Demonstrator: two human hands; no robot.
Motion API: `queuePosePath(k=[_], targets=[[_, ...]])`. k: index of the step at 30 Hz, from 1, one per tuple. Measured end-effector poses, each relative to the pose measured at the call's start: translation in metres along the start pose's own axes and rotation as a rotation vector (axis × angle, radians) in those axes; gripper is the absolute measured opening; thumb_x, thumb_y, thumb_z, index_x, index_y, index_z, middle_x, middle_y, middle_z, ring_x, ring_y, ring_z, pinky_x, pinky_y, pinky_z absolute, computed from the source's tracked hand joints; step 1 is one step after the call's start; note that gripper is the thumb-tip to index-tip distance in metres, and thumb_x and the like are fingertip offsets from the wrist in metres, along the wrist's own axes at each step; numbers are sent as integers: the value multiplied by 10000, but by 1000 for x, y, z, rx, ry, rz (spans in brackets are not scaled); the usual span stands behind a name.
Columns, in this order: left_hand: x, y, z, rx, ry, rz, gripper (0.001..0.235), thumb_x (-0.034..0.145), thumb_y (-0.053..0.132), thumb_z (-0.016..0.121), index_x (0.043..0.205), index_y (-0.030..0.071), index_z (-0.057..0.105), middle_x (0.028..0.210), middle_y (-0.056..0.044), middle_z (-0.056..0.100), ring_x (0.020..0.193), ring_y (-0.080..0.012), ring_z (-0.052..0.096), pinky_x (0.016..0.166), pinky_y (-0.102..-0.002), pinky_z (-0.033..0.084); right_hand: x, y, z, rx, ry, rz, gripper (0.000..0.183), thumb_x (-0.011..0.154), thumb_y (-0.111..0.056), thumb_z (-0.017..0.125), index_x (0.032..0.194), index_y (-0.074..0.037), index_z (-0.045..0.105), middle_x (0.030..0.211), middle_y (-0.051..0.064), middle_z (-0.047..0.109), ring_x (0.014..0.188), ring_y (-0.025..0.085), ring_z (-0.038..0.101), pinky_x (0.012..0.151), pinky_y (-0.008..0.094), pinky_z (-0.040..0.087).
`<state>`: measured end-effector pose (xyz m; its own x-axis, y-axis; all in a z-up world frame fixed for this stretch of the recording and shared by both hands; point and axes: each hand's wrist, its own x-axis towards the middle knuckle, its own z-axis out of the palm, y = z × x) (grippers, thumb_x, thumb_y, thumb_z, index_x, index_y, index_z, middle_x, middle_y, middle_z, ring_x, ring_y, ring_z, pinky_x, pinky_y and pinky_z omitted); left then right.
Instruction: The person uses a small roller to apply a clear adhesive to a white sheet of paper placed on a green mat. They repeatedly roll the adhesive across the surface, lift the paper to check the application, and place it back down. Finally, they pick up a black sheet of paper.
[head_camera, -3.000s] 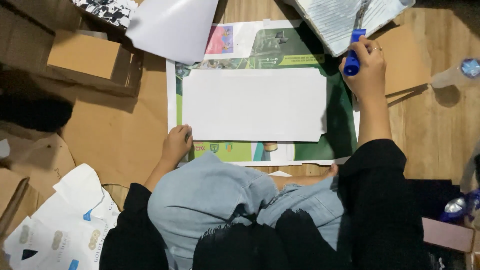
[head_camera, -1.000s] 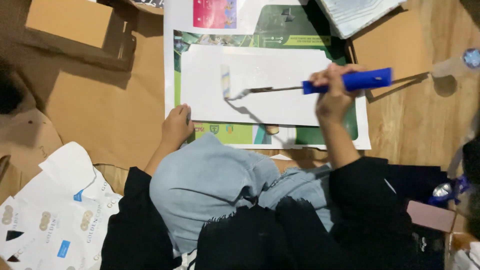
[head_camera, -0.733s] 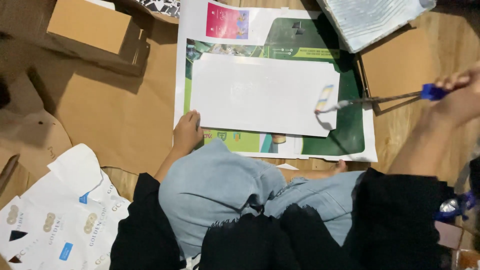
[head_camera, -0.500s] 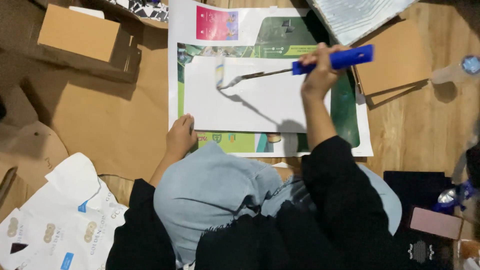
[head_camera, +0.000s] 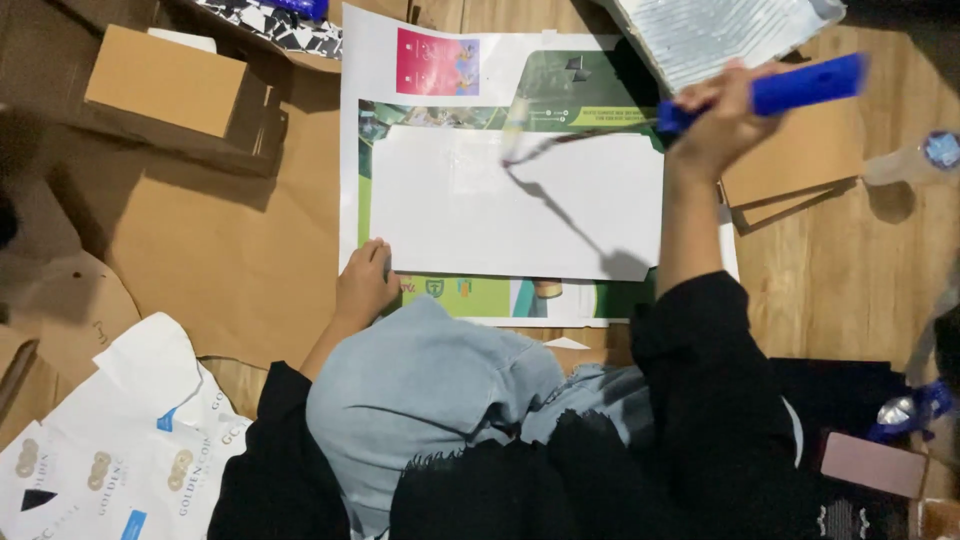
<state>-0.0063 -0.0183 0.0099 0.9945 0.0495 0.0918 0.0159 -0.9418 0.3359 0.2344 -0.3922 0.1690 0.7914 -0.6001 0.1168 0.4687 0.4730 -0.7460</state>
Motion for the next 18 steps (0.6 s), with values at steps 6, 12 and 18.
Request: queuePosePath(k=[6, 12, 18], targets=[[-6, -6, 3, 15, -36, -56, 397, 754, 107, 568, 1150, 76, 584, 1262, -66, 555, 1145, -238, 527, 575, -423, 546, 30, -7, -34, -97, 40, -50, 239, 825, 109, 605, 763, -89, 487, 457, 44, 490, 343, 195, 487, 367, 368, 474], [1, -8, 7, 16, -39, 16, 399, 748, 131, 594, 1130, 23, 554, 1188, -108, 545, 1072, -304, 523, 591, -447, 526, 139, -54, -154, -213, 280, -129, 278, 730, -82, 650, 509, -57, 482, 411, 109, 424, 341, 266, 438, 371, 382, 395], [-4, -8, -5, 29, -66, 17, 390, 783, 142, 587, 1160, 42, 573, 1217, -73, 549, 1093, -271, 526, 607, -455, 534, 56, -64, -109, -173, 232, -416, 209, 709, 118, 607, 662, -37, 476, 459, 106, 482, 329, 225, 470, 321, 406, 458]])
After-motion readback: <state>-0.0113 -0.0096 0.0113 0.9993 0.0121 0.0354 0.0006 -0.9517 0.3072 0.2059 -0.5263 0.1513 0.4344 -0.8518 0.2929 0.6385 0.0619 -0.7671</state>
